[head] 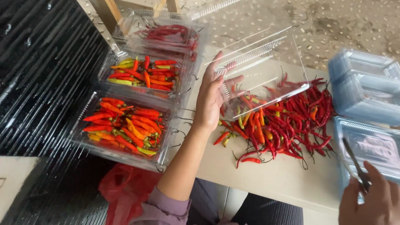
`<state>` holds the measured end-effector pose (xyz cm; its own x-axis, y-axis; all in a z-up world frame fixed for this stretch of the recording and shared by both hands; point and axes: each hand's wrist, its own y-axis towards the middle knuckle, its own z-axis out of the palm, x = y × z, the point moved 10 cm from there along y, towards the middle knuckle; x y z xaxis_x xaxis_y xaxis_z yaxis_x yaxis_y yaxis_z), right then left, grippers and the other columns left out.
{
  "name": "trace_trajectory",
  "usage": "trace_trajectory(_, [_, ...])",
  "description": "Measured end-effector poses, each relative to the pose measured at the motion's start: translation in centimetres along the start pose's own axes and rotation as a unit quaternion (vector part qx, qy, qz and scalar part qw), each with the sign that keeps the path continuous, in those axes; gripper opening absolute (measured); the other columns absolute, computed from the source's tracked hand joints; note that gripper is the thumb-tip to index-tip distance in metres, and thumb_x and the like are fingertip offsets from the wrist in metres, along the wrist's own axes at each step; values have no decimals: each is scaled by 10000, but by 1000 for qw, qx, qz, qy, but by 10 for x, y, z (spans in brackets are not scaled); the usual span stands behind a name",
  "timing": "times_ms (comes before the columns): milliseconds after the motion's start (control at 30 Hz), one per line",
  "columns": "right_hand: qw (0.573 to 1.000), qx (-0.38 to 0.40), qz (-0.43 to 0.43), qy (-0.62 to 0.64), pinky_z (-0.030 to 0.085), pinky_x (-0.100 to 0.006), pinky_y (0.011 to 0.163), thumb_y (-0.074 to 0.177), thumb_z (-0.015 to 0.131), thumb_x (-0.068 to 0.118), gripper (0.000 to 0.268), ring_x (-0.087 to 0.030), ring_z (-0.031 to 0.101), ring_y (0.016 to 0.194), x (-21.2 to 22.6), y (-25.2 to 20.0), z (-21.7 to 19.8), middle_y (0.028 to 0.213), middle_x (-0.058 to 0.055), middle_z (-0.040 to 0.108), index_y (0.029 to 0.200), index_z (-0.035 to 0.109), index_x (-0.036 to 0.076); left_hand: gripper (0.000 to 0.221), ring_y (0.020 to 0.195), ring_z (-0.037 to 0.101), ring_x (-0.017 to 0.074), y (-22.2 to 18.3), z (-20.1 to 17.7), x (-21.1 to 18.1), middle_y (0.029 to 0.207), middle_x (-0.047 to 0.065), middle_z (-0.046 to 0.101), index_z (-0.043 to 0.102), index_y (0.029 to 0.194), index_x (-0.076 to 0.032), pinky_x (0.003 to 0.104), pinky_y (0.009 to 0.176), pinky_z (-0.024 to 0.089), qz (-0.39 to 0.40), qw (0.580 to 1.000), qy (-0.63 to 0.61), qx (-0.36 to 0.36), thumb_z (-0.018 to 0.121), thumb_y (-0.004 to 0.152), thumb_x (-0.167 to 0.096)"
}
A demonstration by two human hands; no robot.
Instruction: The person sorts red and yellow chili peppers from a pile into plastic containers by hand.
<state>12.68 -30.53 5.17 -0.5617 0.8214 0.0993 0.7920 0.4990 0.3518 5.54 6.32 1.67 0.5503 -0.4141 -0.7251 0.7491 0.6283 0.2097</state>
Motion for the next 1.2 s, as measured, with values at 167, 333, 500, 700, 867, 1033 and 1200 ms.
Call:
trace_trajectory(167, [982,-3,-68,178,543,-317,729,970,709,42,431,-148,675,817,89,1,42,1188,-93,660,1392,668,115,776,1356,583,403,-8,19,-24,1741,125,160,277,1601,-224,467,1025,562,21,994,102,23,594,959,-522])
trace_trajectory(333, [953,-76,-248,155,506,-426,714,971,592,7,249,-299,571,756,200,0,62,988,-128,543,1203,668,-37,706,1601,283,327,-18,35,-45,1761,98,170,291,1602,-208,561,1236,356,51,991,122,19,563,1006,-470])
trace_trajectory(500, [973,-87,-172,124,476,-368,575,953,691,17,251,-240,524,666,154,12,61,933,-114,553,1197,749,3,614,1634,230,241,-27,36,-64,1742,104,229,287,1614,-89,451,1367,204,111,979,165,33,480,1087,-338])
trace_trajectory(700, [983,-109,-111,94,535,-267,584,1001,766,12,277,-161,544,694,89,29,60,990,-132,600,1273,777,-39,602,1664,160,239,-28,36,-65,1743,102,225,297,1608,-87,476,1383,174,117,978,170,34,476,1093,-342])
trace_trajectory(867, [980,-74,-74,171,579,-366,673,1011,747,-53,312,-265,673,741,53,46,57,1059,-235,603,1321,741,-84,643,1597,314,289,-30,36,-64,1739,96,215,311,1591,-102,491,1312,328,90,987,130,22,520,1056,-393])
trace_trajectory(1033, [977,-143,-88,134,533,-401,840,1044,807,-2,330,-215,616,875,71,14,23,1075,-143,709,1373,779,0,628,1643,201,269,-33,32,-67,1743,113,206,270,1614,-81,467,1362,176,112,980,163,17,485,1085,-340])
trace_trajectory(1200, [970,-67,-189,140,498,-327,610,929,709,16,291,-186,554,672,122,-5,46,900,-89,604,1216,758,6,600,1661,131,227,-36,37,-67,1730,105,246,307,1598,-79,452,1382,96,121,972,202,11,471,1081,-336])
